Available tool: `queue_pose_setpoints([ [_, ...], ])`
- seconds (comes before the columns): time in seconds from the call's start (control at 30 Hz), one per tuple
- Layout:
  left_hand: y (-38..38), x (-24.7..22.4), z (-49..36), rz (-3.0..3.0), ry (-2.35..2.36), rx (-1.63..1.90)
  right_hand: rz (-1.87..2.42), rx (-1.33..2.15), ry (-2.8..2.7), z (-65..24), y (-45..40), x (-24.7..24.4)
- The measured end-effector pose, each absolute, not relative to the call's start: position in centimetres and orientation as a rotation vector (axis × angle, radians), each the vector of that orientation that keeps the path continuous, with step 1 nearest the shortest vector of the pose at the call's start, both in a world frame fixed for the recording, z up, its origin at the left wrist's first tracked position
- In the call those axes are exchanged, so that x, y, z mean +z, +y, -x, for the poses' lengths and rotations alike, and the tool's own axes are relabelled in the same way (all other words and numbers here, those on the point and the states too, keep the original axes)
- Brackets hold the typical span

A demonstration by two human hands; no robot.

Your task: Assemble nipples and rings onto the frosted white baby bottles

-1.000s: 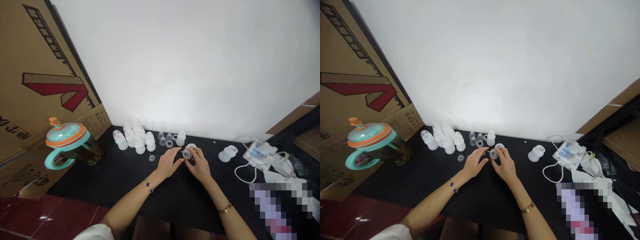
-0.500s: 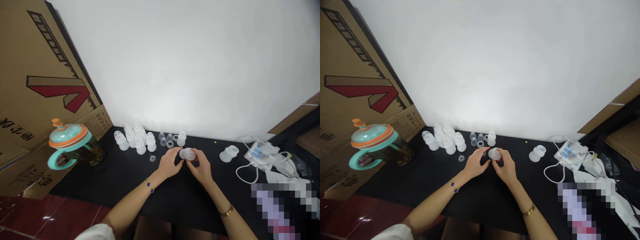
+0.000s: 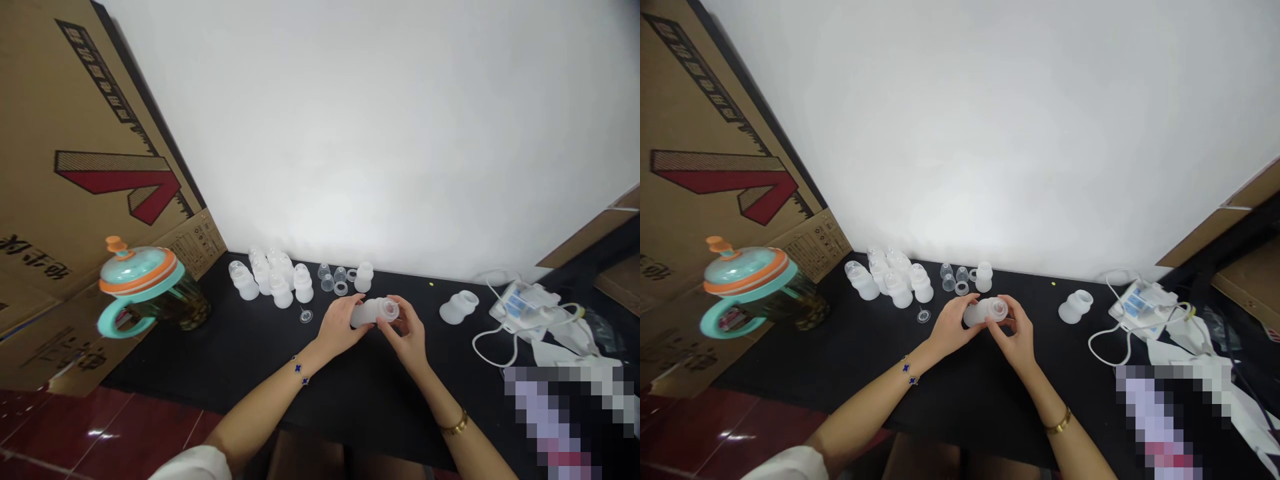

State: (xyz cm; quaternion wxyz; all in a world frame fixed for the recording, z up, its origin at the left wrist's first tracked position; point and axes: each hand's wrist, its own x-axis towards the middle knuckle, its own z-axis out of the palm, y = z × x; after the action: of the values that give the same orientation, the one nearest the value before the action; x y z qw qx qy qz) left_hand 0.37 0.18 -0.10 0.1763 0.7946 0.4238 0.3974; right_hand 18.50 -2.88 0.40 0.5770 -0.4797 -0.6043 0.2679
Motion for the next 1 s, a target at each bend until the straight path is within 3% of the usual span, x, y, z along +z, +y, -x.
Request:
queue_pose_setpoints([
  [0.57,1.5,0.4,-0.4,-1.12,0.702,1.086,1.042,0.946,-0.963,-18.9,-1.5,1.3],
  [1.0,1.6,0.4,-0.5,-1.056,0.717,1.137,0.982,1.136,-0.765,-18.9,-1.2,1.1],
])
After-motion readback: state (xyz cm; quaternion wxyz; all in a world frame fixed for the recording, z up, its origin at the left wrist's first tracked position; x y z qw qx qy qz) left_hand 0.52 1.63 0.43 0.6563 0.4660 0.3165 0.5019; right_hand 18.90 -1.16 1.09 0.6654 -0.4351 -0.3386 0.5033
